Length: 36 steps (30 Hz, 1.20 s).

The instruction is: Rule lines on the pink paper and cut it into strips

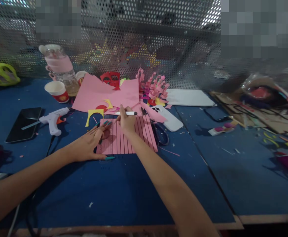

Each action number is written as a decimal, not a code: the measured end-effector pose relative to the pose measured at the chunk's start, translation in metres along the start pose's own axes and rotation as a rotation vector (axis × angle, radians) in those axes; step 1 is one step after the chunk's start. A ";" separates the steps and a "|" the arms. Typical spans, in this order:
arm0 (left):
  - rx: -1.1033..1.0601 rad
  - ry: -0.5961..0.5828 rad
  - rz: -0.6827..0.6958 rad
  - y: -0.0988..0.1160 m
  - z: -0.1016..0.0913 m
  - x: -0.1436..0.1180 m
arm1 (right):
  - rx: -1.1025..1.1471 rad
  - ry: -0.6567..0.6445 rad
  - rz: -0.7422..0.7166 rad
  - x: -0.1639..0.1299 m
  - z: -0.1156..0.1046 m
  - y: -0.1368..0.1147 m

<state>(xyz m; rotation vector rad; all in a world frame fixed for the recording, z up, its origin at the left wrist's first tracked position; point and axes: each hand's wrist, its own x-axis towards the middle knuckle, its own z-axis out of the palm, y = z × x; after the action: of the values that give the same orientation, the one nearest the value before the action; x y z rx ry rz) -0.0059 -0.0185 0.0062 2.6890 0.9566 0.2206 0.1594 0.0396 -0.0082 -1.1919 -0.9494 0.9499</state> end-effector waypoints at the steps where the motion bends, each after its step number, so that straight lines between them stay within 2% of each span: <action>1: 0.003 0.001 0.001 0.000 0.000 0.000 | 0.000 0.001 0.003 0.000 0.000 0.000; 22: 0.000 0.000 -0.022 0.002 0.000 0.000 | 0.025 0.001 0.038 0.001 0.000 -0.001; 32: -0.015 0.009 -0.013 0.001 0.001 -0.001 | 0.063 0.056 0.038 0.000 0.000 0.000; 36: -0.002 -0.004 -0.015 0.001 0.000 -0.001 | 0.033 0.086 -0.013 0.001 -0.001 0.001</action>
<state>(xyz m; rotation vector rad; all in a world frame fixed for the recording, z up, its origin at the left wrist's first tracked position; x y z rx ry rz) -0.0056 -0.0201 0.0065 2.6784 0.9753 0.2125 0.1601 0.0407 -0.0095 -1.1885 -0.8691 0.8931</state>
